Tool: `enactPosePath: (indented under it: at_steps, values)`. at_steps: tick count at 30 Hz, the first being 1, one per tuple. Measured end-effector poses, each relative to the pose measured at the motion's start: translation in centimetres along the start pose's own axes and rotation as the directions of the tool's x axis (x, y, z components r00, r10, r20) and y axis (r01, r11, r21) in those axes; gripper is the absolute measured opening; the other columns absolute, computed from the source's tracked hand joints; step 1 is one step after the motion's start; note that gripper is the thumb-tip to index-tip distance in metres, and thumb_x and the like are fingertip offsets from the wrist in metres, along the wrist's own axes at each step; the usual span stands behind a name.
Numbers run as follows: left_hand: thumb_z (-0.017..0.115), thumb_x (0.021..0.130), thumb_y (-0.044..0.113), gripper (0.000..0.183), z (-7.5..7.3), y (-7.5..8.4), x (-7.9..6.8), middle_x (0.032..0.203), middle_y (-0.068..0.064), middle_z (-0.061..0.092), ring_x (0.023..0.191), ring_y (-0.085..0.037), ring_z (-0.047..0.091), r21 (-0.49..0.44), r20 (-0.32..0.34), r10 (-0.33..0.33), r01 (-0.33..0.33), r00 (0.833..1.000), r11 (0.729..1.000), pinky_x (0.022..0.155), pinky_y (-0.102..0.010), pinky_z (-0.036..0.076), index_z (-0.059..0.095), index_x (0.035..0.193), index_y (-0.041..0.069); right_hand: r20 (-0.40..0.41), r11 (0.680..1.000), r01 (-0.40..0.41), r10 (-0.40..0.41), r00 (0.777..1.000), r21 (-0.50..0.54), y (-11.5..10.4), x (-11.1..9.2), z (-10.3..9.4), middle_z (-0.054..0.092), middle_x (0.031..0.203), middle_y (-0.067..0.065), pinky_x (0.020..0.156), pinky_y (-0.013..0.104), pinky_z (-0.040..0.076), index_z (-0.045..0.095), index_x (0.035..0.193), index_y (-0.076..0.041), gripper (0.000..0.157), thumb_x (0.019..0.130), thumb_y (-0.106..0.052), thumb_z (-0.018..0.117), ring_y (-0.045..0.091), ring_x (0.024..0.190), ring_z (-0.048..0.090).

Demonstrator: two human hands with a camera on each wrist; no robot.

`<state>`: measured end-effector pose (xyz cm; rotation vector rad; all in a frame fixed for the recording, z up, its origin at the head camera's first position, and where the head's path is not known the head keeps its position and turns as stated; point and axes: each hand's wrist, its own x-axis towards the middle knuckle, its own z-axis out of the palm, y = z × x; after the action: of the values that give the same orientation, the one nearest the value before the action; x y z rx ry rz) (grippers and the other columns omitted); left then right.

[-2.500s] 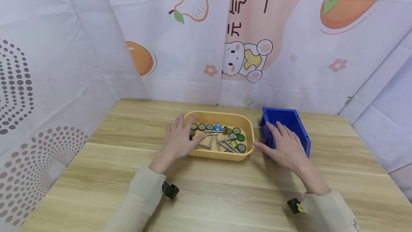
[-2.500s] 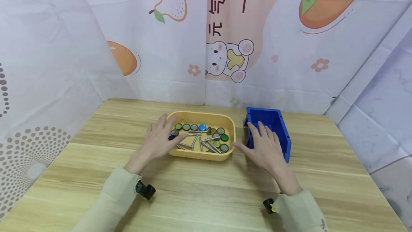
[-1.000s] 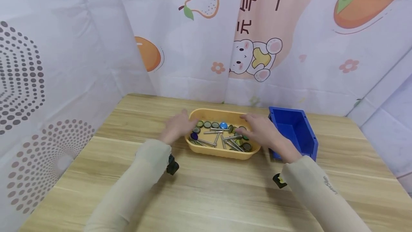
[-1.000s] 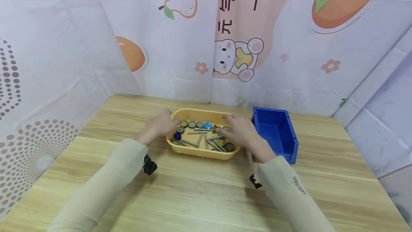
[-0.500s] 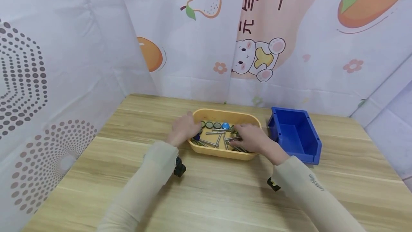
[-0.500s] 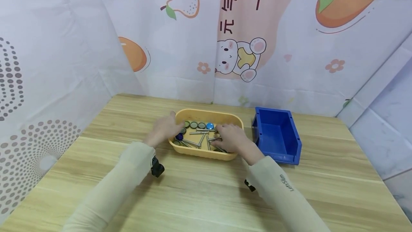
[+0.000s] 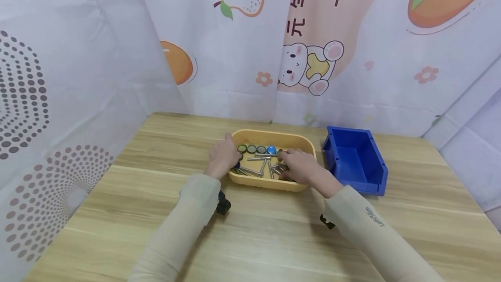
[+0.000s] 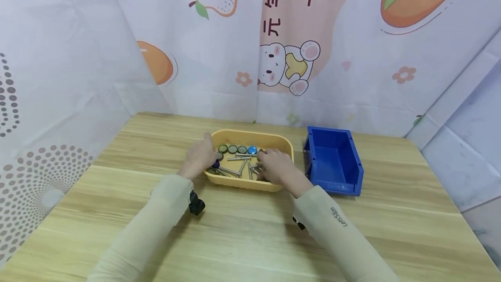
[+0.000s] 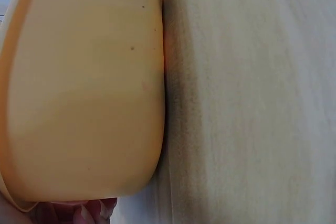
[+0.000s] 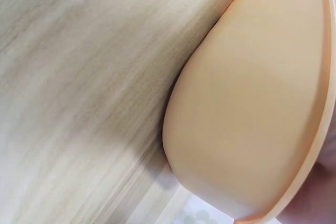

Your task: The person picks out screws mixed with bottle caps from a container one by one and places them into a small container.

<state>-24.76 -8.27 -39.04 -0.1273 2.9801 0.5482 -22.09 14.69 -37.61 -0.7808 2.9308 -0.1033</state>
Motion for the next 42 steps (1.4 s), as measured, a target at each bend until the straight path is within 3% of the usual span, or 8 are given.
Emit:
enactPosePath:
  at_steps: [7, 14, 20, 28, 33, 42]
  values:
    - [0.069, 0.091, 0.026, 0.047, -0.15, 0.08, -0.06, 0.075, -0.007, 0.057, 0.06, -0.019, 0.049, -0.023, -0.001, -0.021, 0.021, 1.0, 1.0, 0.048, -0.028, 0.035, 0.042, 0.123, 0.006, 0.046, 1.0, -0.001, 0.0, 0.999, 0.016, -0.18, 0.34, -0.06, 0.065, 0.105, 0.009, 0.076, 0.048, 0.052, 0.066, 0.108, -0.014, 0.031, 0.087, -0.035, 0.074, 0.028, 0.095, 0.059]
    - [0.067, 0.092, 0.024, 0.041, -0.03, 0.05, -0.01, 0.072, -0.006, 0.054, 0.057, -0.018, 0.046, -0.028, 0.01, -0.017, 0.017, 1.0, 0.999, 0.048, -0.027, 0.032, 0.042, 0.12, 0.006, 0.09, 0.997, 0.006, -0.012, 0.996, 0.071, -0.26, 0.73, 0.11, 0.062, 0.085, 0.001, 0.063, 0.034, 0.045, 0.065, 0.101, -0.013, 0.022, 0.088, -0.028, 0.074, 0.018, 0.078, 0.054]
    - [0.068, 0.091, 0.025, 0.043, -0.05, 0.15, -0.08, 0.073, -0.006, 0.055, 0.058, -0.019, 0.048, -0.013, 0.007, -0.022, 0.022, 1.0, 1.0, 0.049, -0.028, 0.034, 0.041, 0.119, 0.007, 0.096, 0.995, 0.009, -0.019, 0.995, 0.1, -0.06, 0.87, 0.14, 0.062, 0.084, 0.001, 0.062, 0.031, 0.043, 0.064, 0.102, -0.012, 0.022, 0.089, -0.027, 0.073, 0.017, 0.075, 0.052]
    - [0.068, 0.091, 0.027, 0.044, -0.06, 0.24, -0.14, 0.076, -0.008, 0.058, 0.061, -0.021, 0.052, -0.016, 0.015, -0.029, 0.03, 0.999, 0.999, 0.052, -0.029, 0.037, 0.041, 0.12, 0.008, 0.121, 0.992, -0.072, 0.059, 0.991, 0.108, -0.05, 0.7, 0.07, 0.059, 0.085, 0.004, 0.065, 0.035, 0.047, 0.055, 0.099, -0.009, 0.025, 0.092, -0.028, 0.069, 0.02, 0.079, 0.055]
    - [0.069, 0.09, 0.029, 0.049, 0.01, 0.23, -0.13, 0.075, -0.008, 0.059, 0.061, -0.021, 0.052, -0.001, 0.011, -0.03, 0.03, 0.999, 1.0, 0.052, -0.029, 0.037, 0.041, 0.123, 0.007, 0.135, 0.993, -0.03, 0.015, 0.991, 0.111, 0.18, 0.84, -0.02, 0.054, 0.079, 0.004, 0.067, 0.035, 0.044, 0.054, 0.089, -0.005, 0.028, 0.09, -0.026, 0.072, 0.02, 0.074, 0.05]
    - [0.069, 0.091, 0.03, 0.046, 0.05, 0.24, -0.06, 0.07, -0.005, 0.054, 0.056, -0.018, 0.048, 0.021, 0.011, -0.028, 0.028, 1.0, 0.999, 0.049, -0.028, 0.035, 0.041, 0.119, 0.008, 0.213, 0.991, 0.01, -0.039, 0.976, 0.137, 0.33, 0.93, -0.69, 0.056, 0.076, 0.001, 0.07, 0.03, 0.042, 0.056, 0.081, -0.009, 0.022, 0.093, -0.023, 0.068, 0.017, 0.072, 0.051]
